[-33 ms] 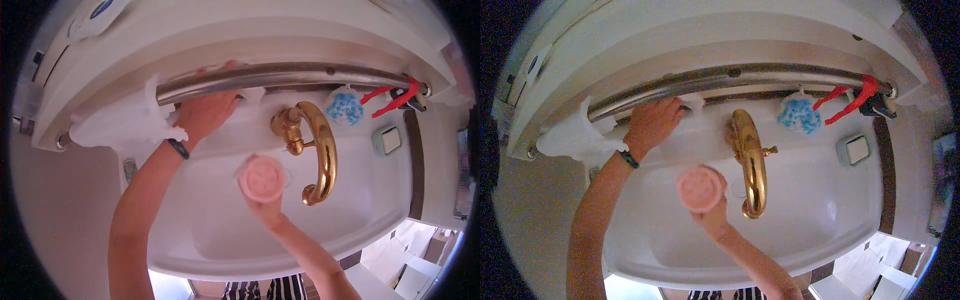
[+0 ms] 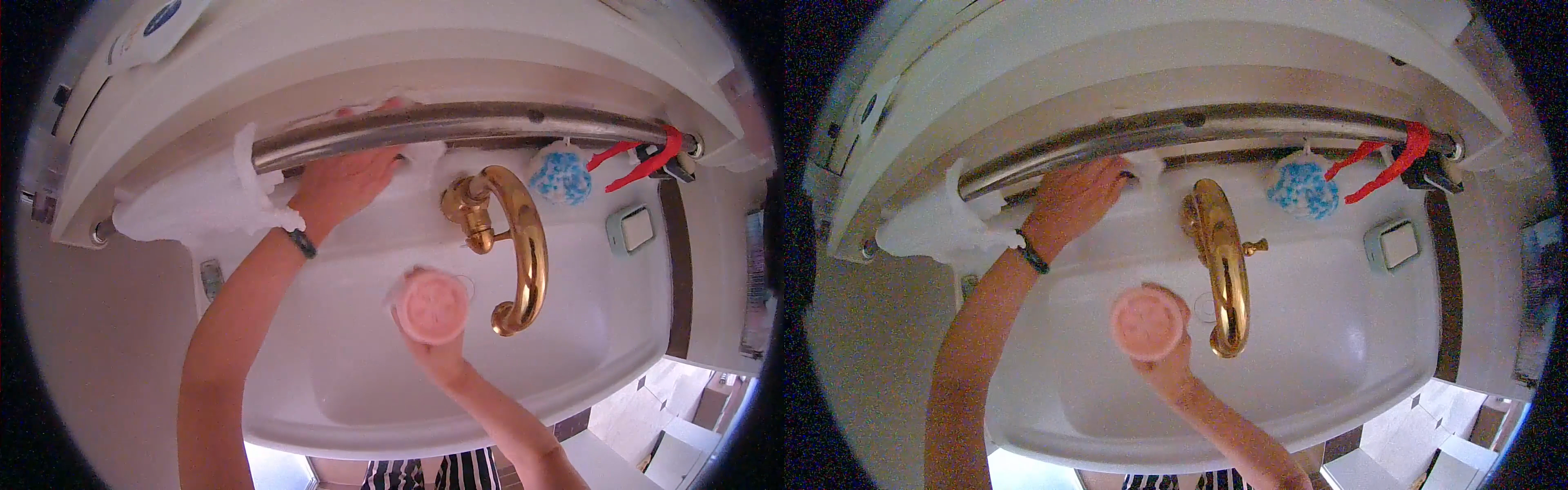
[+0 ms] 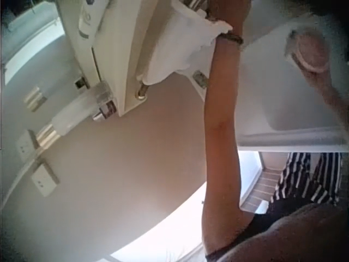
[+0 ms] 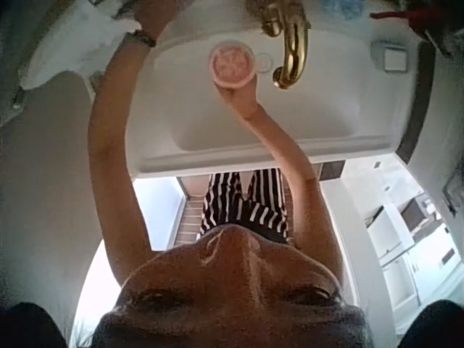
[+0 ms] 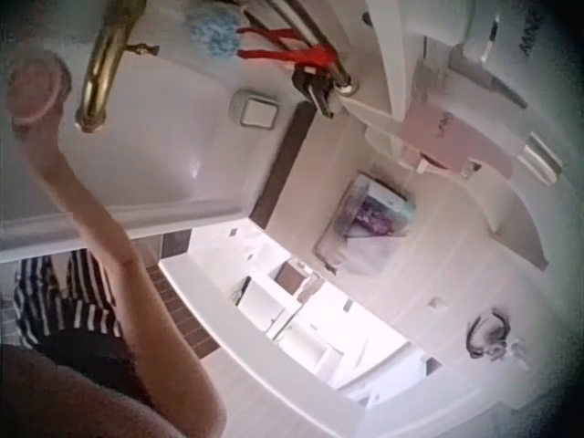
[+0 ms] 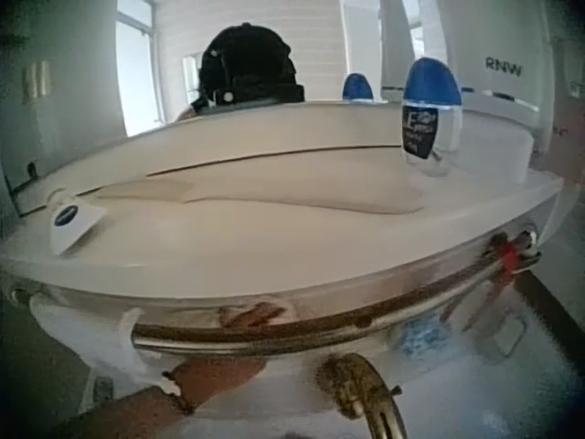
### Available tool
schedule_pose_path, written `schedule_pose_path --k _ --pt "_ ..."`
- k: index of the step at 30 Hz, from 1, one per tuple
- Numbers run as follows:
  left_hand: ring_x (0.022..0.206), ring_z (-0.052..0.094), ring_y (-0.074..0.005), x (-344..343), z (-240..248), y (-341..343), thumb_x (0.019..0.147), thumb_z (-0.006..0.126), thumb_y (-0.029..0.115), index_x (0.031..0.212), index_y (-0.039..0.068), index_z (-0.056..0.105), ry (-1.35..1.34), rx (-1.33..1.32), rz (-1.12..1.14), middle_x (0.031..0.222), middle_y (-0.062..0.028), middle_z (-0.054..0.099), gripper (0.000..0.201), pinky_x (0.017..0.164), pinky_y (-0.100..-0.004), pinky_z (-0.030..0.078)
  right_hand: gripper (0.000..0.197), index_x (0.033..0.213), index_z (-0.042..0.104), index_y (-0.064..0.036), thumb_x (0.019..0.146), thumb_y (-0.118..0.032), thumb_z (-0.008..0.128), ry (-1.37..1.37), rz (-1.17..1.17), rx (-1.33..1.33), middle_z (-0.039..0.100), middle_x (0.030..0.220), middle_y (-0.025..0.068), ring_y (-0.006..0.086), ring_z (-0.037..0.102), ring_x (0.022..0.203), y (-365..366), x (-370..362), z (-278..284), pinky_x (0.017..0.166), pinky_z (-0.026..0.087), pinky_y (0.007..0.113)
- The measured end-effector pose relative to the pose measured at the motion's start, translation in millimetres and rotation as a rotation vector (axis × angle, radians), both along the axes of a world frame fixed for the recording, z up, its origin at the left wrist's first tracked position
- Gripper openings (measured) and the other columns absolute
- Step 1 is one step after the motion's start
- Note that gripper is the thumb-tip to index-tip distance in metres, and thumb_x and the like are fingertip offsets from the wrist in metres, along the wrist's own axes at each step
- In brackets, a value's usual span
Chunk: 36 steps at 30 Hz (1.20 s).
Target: The person wipes the surface of a sink and a faucet with a cloth and then uses a sponge on the faucet.
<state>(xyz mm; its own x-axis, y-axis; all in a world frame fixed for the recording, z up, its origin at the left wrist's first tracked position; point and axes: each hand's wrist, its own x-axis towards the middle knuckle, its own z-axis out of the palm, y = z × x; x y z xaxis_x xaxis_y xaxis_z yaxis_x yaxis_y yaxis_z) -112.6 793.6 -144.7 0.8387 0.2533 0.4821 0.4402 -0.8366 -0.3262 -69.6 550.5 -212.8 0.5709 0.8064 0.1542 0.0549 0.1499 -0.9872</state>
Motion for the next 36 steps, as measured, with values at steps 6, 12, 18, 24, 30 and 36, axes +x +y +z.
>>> schedule_pose_path --k 6,12,18,24,30,36 --pt "0.134 0.042 -0.0141 51.4 -13.6 -8.1 0.093 0.051 0.019 0.141 0.010 0.047 0.053 -0.201 -0.224 0.149 -0.0014 0.043 0.049 0.105 -0.0280 0.043 0.048 0.125 0.054 -0.0001 0.081 0.000 0.072 -0.097 0.139 -0.144 0.057 0.125 0.0119 0.0237 0.056 0.116 -70.2 -8.7 11.4 0.099 0.045 0.034" --pt "0.141 0.032 -0.0175 -21.6 -15.8 3.3 0.087 0.062 0.023 0.147 0.011 0.039 0.135 -0.624 -0.169 0.154 0.0017 0.035 0.065 0.116 -0.0298 0.030 0.046 0.126 0.050 -0.0005 0.083 0.002 0.068 -0.054 0.109 -0.188 0.057 0.124 0.0120 0.0238 0.055 0.117 -53.4 -8.5 27.0 0.101 0.044 0.036" --pt "0.139 0.036 -0.0242 -135.4 -38.8 34.7 0.085 0.067 0.021 0.146 0.011 0.041 0.124 -0.700 0.014 0.150 -0.0018 0.041 0.067 0.118 -0.0404 0.026 0.044 0.127 0.050 -0.0003 0.085 0.001 0.065 -0.095 0.139 -0.127 0.057 0.123 0.0121 0.0239 0.054 0.117 -17.6 -13.0 31.8 0.100 0.043 0.037" --pt "0.118 0.055 -0.0294 -213.3 -25.4 25.6 0.090 0.059 0.040 0.131 0.016 0.057 0.047 -0.729 0.476 0.128 -0.0057 0.062 0.048 0.101 -0.0419 0.042 0.051 0.125 0.053 -0.0009 0.080 -0.002 0.076 -0.245 0.045 -0.089 0.059 0.126 0.0109 0.0219 0.058 0.116 31.6 7.0 32.2 0.098 0.047 0.034" --pt "0.118 0.054 -0.0324 -277.6 -79.6 48.8 0.087 0.064 0.034 0.126 0.010 0.058 -0.341 -0.605 0.641 0.125 -0.0068 0.062 0.046 0.104 -0.0447 0.040 0.036 0.111 0.062 0.0000 0.078 -0.004 0.078 -0.246 -0.046 -0.021 0.066 0.112 0.0084 0.0193 0.063 0.101 83.9 17.0 15.0 0.090 0.049 0.031" --pt "0.125 0.047 -0.0323 -159.3 -57.2 42.4 0.086 0.065 0.034 0.129 0.010 0.056 -0.264 -0.251 0.544 0.133 -0.0081 0.054 0.049 0.106 -0.0483 0.037 0.050 0.115 0.058 -0.0011 0.073 -0.010 0.083 -0.442 -0.060 -0.034 0.061 0.113 0.0136 0.0275 0.060 0.101 113.0 32.5 4.3 0.085 0.050 0.035"
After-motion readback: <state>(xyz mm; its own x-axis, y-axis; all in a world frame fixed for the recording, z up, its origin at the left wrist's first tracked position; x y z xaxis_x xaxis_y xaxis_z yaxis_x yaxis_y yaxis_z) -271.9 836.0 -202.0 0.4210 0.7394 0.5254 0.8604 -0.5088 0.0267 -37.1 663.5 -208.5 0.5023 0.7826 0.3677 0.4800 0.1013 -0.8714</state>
